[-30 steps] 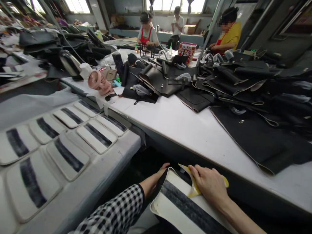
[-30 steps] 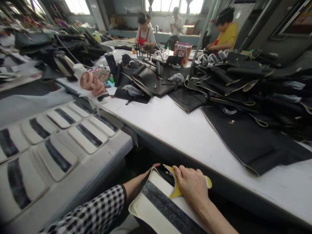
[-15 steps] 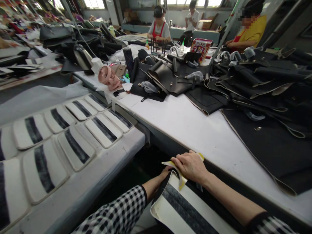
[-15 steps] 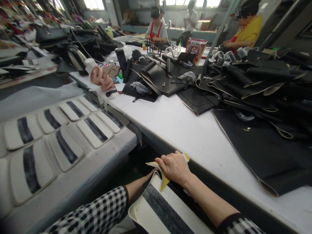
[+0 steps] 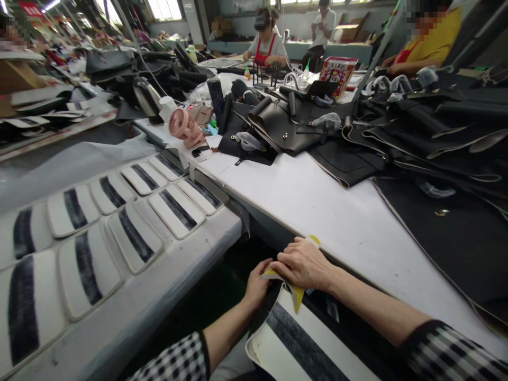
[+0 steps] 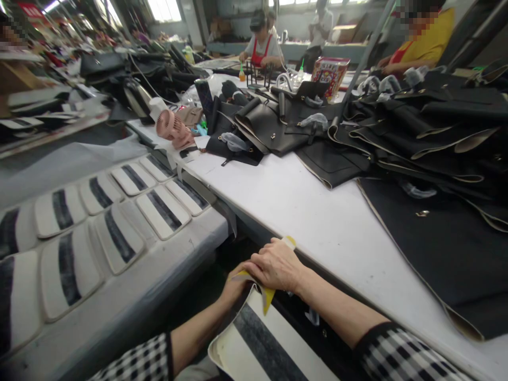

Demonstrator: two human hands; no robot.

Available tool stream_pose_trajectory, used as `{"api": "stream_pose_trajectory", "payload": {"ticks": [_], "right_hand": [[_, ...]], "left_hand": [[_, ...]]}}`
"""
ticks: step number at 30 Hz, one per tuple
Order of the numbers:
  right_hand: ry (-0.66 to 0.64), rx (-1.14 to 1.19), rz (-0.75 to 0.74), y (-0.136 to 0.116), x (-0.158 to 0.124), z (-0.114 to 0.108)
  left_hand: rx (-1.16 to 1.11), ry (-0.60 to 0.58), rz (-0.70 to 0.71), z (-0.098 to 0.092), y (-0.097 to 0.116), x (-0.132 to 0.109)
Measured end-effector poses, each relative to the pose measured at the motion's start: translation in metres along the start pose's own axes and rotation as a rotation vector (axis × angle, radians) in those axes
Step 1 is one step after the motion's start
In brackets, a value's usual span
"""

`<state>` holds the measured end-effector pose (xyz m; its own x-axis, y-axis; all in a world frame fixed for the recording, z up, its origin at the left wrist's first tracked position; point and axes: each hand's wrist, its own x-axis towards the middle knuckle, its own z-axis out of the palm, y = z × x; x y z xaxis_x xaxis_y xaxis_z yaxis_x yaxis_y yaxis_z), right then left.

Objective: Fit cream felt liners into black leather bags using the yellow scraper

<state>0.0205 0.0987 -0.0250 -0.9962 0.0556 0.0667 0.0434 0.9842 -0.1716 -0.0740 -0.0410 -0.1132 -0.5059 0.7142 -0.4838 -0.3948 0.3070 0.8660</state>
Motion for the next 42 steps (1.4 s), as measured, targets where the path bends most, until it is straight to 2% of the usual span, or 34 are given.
{"api": "stream_pose_trajectory", "payload": {"ticks": [2, 4, 7, 9, 13, 19, 27, 35, 39, 42], "right_hand": [[0.013, 0.006, -0.013, 0.001, 0.000, 0.001], [0.018, 0.015, -0.025, 0.003, 0.000, 0.002], [0.019, 0.027, -0.054, 0.005, 0.000, 0.004], [0.020, 0.029, -0.068, 0.006, -0.001, 0.005], [0.015, 0.029, -0.081, 0.006, -0.004, 0.005], [0.003, 0.038, -0.102, 0.004, -0.007, 0.001], [-0.045, 0.032, -0.127, 0.003, -0.010, 0.000], [-0.106, 0.033, -0.073, -0.003, -0.020, -0.001], [-0.124, 0.063, 0.002, -0.012, -0.029, -0.003], [-0.128, 0.060, 0.066, -0.021, -0.036, -0.002]], "left_hand": [[-0.055, 0.017, 0.057, -0.012, 0.014, -0.020], [-0.076, -0.030, 0.156, -0.021, 0.030, -0.042], [0.177, -0.172, 0.221, -0.024, 0.048, -0.067], [0.353, -0.197, 0.264, -0.022, 0.055, -0.073], [0.545, -0.193, 0.368, -0.017, 0.061, -0.074], [0.774, -0.147, 0.450, -0.016, 0.066, -0.079], [0.912, -0.154, 0.496, -0.012, 0.060, -0.080], [1.077, -0.200, 0.542, -0.007, 0.056, -0.080], [1.079, -0.255, 0.534, -0.006, 0.063, -0.082], [0.870, -0.318, 0.467, -0.009, 0.070, -0.079]]}}
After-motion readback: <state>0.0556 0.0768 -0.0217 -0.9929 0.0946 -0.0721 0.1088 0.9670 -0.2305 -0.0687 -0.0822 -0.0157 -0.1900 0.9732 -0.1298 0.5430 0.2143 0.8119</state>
